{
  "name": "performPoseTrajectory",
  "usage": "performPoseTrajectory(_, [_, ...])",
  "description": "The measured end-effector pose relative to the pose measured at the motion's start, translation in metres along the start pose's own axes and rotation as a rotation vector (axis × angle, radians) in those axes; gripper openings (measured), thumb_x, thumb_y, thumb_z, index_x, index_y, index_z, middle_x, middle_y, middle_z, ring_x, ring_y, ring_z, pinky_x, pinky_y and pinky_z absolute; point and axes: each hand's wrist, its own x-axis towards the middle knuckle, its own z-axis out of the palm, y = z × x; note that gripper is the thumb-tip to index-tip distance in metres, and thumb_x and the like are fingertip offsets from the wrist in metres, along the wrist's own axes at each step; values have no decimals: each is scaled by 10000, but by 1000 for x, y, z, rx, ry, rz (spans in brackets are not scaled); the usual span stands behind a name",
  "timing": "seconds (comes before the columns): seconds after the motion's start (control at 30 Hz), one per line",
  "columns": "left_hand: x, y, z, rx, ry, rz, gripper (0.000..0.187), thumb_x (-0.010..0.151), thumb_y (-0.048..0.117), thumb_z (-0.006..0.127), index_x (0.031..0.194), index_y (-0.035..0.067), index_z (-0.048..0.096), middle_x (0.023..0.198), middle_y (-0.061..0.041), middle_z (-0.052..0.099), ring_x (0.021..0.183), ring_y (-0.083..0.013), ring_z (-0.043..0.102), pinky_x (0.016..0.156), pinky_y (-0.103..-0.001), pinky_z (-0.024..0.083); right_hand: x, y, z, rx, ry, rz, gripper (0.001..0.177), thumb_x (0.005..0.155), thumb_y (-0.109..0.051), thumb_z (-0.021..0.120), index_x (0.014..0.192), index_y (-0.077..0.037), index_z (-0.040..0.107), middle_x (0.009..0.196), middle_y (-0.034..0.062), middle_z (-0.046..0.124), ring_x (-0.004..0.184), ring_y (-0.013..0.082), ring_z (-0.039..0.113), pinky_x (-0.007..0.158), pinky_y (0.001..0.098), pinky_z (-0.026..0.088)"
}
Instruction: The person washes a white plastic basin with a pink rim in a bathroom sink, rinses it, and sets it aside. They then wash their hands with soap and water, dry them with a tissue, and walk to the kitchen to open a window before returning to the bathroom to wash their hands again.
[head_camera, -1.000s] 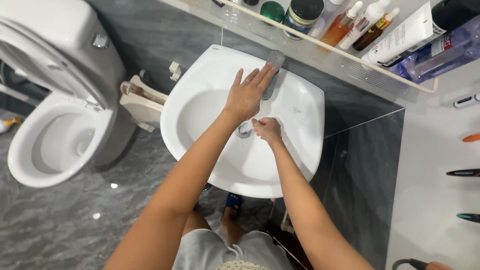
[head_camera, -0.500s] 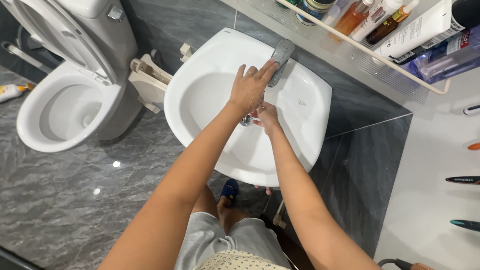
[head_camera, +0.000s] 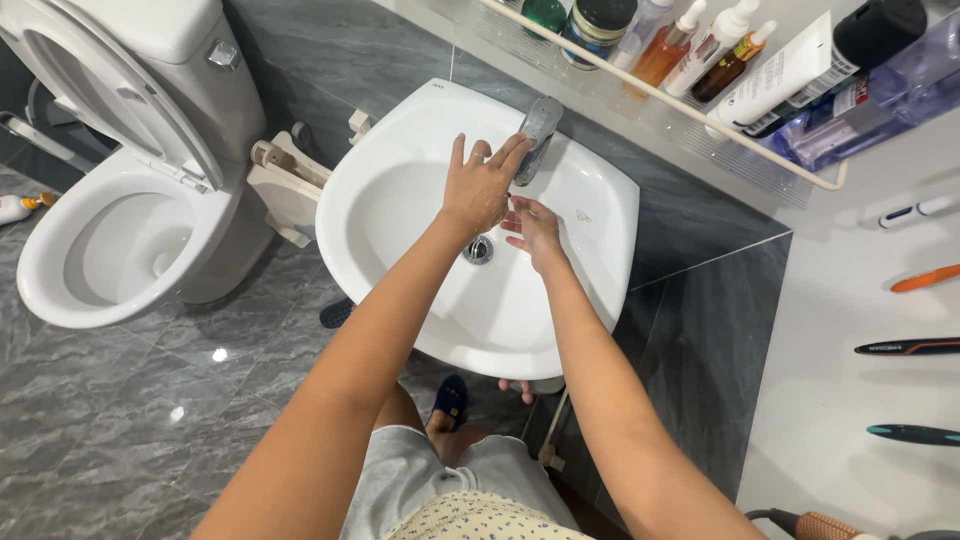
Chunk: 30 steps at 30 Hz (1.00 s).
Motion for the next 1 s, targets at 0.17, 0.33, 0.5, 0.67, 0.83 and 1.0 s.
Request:
performPoseTrajectory(0.17, [0, -8, 13, -53, 20, 19, 953, 686, 205, 843, 1521, 218, 385, 1552, 52, 454, 1266, -334, 525, 1155, -628, 216, 32, 20, -10, 116, -39, -62, 303, 979, -189, 648, 1248, -51, 667, 1001, 55, 703, 918, 175, 699, 849, 365, 602])
performPoseTrajectory(0.33, [-21, -36, 60, -603, 237, -234, 715, 855, 136, 658, 1534, 181, 437, 1535, -77, 535, 1256, -365, 588, 1126, -553, 367, 42, 12, -9, -284, -59, -189, 267, 804, 24, 706, 1059, -9, 777, 897, 82, 762, 719, 187, 700, 630, 351, 604])
performPoseTrajectory(0.5, [-9, -102, 33, -337, -877, -113, 537, 1034, 478, 494, 1179, 25, 744, 1178, -221, 752, 1136, -354, 656, 1027, -465, 467, -19, -97, 20, -1185, -448, -356, 298, 909, -303, 749, 1092, -75, 806, 906, 95, 761, 793, 219, 717, 676, 330, 567])
performPoseTrajectory(0.67, [-3, -169, -122, -807, -619, -126, 410, 896, 351, 670, 1260, 165, 691, 1211, -67, 723, 1150, -210, 640, 1007, -408, 480, -103, -261, 75, -791, -859, -283, 343, 921, -286, 646, 1188, -80, 709, 1080, 28, 761, 957, 171, 740, 728, 340, 615])
performPoseTrajectory(0.83, [-1, -203, -272, -4, -142, -211, 204, 873, 236, 643, 1029, 164, 753, 931, -96, 761, 949, -303, 722, 881, -457, 542, -148, -357, 152, -1011, -339, -904, 353, 949, -283, 699, 1224, -67, 748, 1126, 118, 783, 1002, 199, 746, 838, 319, 584])
performPoseTrajectory(1.0, [42, -244, -385, 38, 603, -118, 247, 864, 62, 595, 1097, 96, 671, 941, -141, 712, 918, -382, 670, 779, -521, 514, -129, -440, 232, 184, -805, -554, 370, 966, -140, 566, 1306, -1, 614, 1229, 138, 705, 1158, 253, 675, 942, 436, 548])
